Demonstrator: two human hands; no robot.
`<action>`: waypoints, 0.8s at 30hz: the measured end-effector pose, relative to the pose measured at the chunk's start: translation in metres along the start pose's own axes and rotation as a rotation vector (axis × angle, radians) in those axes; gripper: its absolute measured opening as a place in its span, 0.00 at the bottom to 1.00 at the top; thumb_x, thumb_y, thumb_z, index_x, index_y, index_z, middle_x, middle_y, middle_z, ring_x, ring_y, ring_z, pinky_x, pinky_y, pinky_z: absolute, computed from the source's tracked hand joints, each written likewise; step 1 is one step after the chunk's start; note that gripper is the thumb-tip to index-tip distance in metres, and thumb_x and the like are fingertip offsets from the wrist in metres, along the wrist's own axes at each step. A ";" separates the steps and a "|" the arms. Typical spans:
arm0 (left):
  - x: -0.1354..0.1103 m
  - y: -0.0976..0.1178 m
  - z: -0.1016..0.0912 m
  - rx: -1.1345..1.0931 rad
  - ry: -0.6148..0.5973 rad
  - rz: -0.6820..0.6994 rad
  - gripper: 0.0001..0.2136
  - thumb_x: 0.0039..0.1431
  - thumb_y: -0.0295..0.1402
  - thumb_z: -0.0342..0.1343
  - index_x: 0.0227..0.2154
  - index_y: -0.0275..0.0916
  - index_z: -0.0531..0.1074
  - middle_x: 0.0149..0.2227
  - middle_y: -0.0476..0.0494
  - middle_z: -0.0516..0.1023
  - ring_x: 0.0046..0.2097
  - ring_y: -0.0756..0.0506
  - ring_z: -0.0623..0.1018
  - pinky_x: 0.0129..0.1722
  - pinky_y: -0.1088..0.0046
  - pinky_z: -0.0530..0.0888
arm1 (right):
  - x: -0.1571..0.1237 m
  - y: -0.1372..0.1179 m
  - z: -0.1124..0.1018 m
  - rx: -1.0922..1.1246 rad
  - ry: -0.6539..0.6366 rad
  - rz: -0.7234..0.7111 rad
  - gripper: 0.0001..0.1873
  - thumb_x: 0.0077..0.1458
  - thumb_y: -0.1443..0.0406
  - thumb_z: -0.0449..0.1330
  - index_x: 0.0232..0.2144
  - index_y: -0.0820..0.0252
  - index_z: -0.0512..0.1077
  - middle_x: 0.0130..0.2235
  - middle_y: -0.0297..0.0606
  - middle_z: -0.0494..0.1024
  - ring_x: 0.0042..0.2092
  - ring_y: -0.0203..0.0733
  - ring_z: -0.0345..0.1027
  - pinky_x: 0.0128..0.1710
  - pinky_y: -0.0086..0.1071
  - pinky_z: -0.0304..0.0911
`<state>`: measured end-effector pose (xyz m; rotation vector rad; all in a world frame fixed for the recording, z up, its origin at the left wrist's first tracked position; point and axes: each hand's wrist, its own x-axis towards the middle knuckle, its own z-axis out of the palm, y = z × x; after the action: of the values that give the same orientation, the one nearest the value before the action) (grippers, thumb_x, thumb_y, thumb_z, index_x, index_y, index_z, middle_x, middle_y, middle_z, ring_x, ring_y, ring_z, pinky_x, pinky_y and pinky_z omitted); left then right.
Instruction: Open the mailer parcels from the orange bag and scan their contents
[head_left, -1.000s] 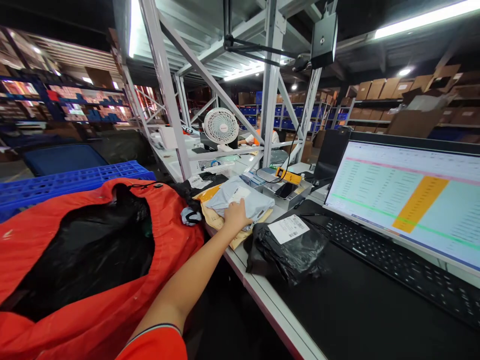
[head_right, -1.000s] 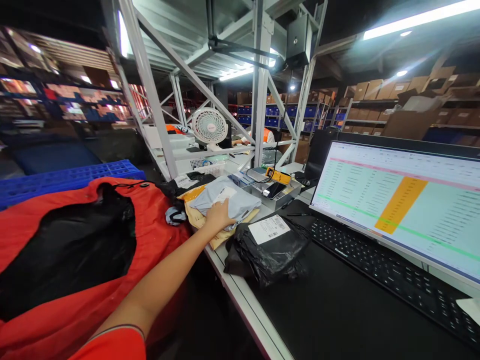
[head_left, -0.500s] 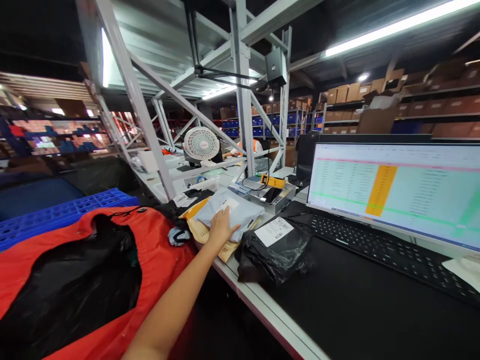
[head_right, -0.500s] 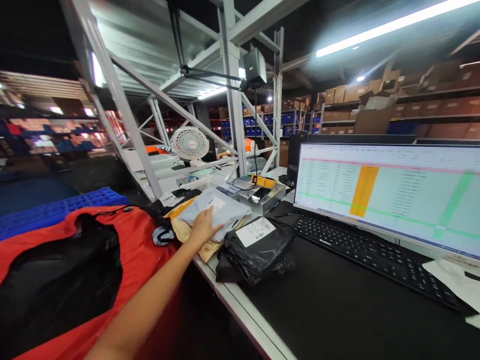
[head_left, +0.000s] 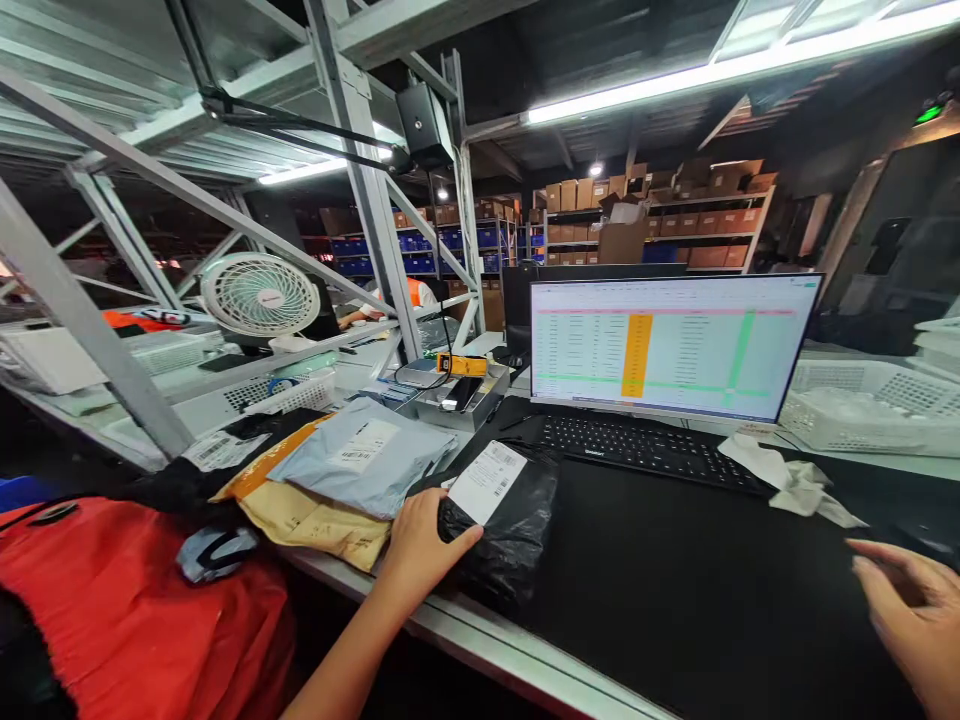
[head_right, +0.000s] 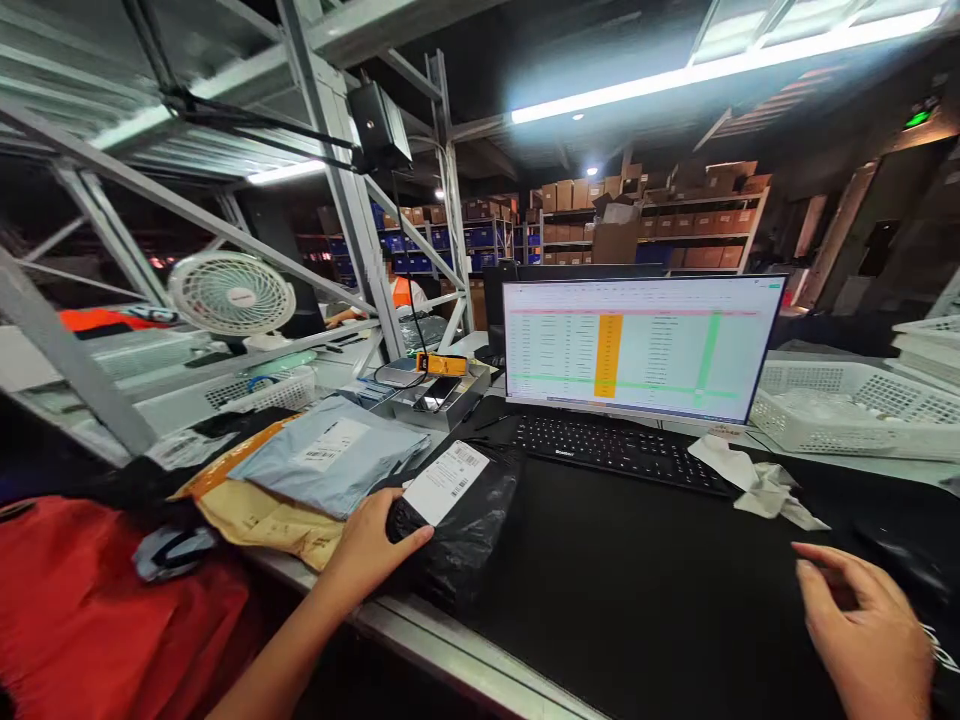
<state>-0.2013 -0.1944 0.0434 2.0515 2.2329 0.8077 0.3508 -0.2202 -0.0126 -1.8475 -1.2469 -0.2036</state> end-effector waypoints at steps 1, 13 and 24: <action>-0.005 0.006 0.003 -0.035 -0.011 0.021 0.25 0.50 0.45 0.62 0.47 0.35 0.70 0.48 0.34 0.77 0.52 0.33 0.75 0.53 0.55 0.71 | -0.006 -0.017 0.000 0.073 -0.022 0.053 0.18 0.56 0.46 0.49 0.39 0.45 0.72 0.44 0.46 0.75 0.41 0.55 0.70 0.40 0.52 0.66; -0.045 0.066 0.039 -0.613 0.107 0.216 0.13 0.55 0.34 0.56 0.45 0.42 0.68 0.50 0.38 0.75 0.54 0.39 0.75 0.56 0.55 0.72 | -0.158 -0.170 0.074 0.693 -0.935 0.109 0.50 0.56 0.41 0.54 0.69 0.58 0.42 0.66 0.51 0.55 0.65 0.51 0.55 0.66 0.47 0.51; -0.069 0.081 0.050 -0.714 -0.164 0.522 0.14 0.63 0.36 0.53 0.52 0.47 0.69 0.60 0.36 0.68 0.55 0.40 0.76 0.51 0.60 0.77 | -0.103 -0.124 0.044 0.874 -0.637 0.406 0.46 0.48 0.44 0.60 0.65 0.52 0.55 0.64 0.43 0.62 0.64 0.56 0.56 0.60 0.47 0.61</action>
<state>-0.0992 -0.2396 0.0071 2.1807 1.0713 1.1789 0.1860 -0.2428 -0.0262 -1.3390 -1.0538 1.0613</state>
